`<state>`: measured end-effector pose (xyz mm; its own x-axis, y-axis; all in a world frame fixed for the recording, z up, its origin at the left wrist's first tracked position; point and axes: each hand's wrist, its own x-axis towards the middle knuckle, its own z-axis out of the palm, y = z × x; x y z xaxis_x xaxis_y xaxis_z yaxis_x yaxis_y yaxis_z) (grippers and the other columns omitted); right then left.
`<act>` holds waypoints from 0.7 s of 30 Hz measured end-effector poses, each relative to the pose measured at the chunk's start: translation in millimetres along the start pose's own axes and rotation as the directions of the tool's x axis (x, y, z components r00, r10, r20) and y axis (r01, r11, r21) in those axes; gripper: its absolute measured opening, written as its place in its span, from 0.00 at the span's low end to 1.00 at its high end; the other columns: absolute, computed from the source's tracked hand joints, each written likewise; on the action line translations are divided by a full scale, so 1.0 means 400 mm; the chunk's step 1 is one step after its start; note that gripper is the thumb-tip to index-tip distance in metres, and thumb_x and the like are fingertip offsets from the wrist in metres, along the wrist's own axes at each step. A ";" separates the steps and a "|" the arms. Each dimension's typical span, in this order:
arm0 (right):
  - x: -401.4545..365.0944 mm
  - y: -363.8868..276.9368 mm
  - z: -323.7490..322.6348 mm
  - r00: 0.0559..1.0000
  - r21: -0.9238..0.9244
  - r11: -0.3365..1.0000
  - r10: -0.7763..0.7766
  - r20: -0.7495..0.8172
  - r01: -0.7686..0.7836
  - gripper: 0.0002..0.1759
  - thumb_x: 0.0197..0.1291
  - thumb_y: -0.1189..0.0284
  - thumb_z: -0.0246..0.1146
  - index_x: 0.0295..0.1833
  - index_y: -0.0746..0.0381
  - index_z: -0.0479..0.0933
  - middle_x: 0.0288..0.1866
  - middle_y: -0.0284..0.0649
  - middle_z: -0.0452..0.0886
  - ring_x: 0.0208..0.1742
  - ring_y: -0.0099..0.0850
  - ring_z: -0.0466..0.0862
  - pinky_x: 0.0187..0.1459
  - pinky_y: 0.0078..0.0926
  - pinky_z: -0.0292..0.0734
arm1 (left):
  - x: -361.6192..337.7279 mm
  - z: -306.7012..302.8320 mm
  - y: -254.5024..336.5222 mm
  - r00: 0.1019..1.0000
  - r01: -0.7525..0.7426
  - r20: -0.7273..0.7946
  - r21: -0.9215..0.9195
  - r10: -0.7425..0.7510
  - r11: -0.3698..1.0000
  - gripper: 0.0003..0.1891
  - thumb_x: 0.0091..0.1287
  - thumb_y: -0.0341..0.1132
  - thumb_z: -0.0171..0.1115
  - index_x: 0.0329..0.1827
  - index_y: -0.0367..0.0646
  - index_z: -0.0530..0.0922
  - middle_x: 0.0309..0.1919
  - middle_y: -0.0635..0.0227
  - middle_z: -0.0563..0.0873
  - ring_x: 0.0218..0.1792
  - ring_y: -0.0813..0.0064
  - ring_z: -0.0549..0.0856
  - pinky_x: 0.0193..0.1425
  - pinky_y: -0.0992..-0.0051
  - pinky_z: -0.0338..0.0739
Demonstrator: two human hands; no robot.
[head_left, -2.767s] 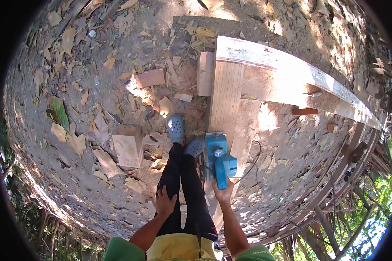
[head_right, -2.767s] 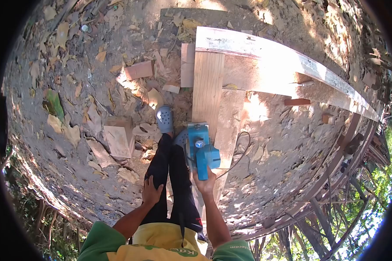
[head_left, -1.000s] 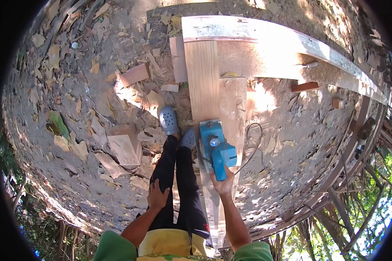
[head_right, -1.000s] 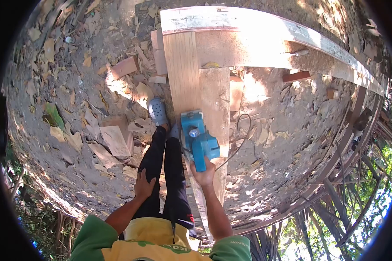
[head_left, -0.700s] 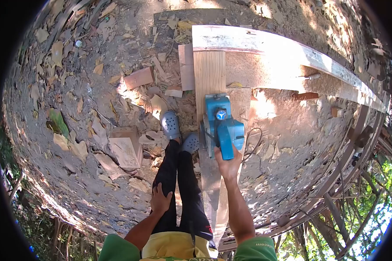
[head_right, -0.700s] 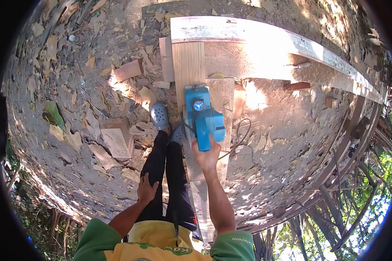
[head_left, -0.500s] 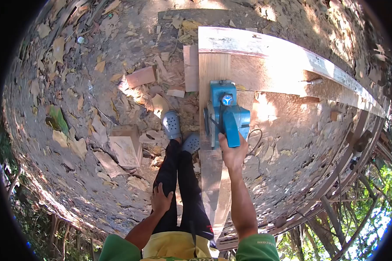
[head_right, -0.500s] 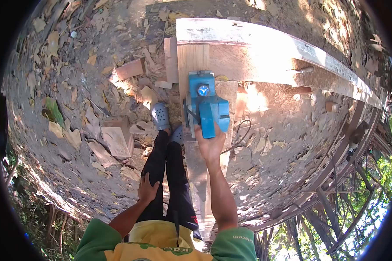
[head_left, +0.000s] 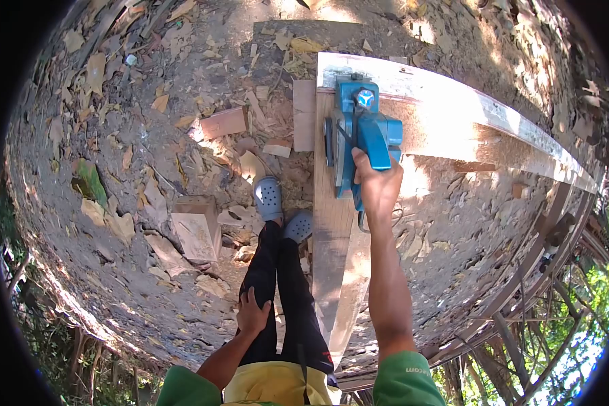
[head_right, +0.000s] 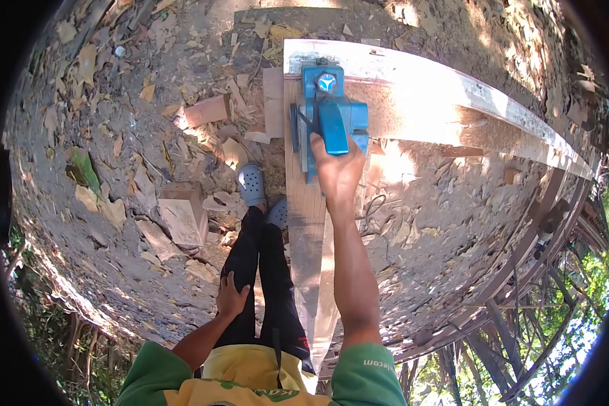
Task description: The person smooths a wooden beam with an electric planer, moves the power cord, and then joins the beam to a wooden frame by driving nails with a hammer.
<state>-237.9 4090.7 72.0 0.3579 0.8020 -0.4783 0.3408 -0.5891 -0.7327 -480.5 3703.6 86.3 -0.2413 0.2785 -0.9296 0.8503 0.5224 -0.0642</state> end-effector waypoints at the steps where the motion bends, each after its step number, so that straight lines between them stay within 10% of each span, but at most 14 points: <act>1: 0.013 -0.012 0.003 1.000 -0.003 1.000 0.003 -0.003 -0.003 0.16 0.56 0.65 0.68 0.25 0.65 0.77 0.15 0.35 0.74 0.17 0.23 0.74 0.22 0.25 0.68 | -0.001 0.001 0.000 1.000 -0.002 -0.002 0.001 0.002 1.000 0.40 0.64 0.55 0.61 0.75 0.45 0.59 0.67 0.46 0.68 0.63 0.41 0.73 0.58 0.51 0.76; 21: 0.018 -0.060 0.001 0.994 0.187 0.982 -0.018 0.106 -0.003 0.12 0.58 0.67 0.67 0.30 0.65 0.80 0.17 0.34 0.76 0.17 0.23 0.73 0.21 0.26 0.67 | 0.001 0.062 -0.078 0.996 -0.047 -0.081 -0.043 0.043 0.998 0.40 0.63 0.54 0.63 0.74 0.45 0.60 0.66 0.45 0.69 0.62 0.43 0.74 0.62 0.52 0.73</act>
<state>-243.8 4110.5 85.9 0.2578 0.8182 -0.5139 0.1717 -0.5622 -0.8090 -495.5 3667.7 78.9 -0.2414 0.3651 -0.8991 0.8399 0.5427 -0.0051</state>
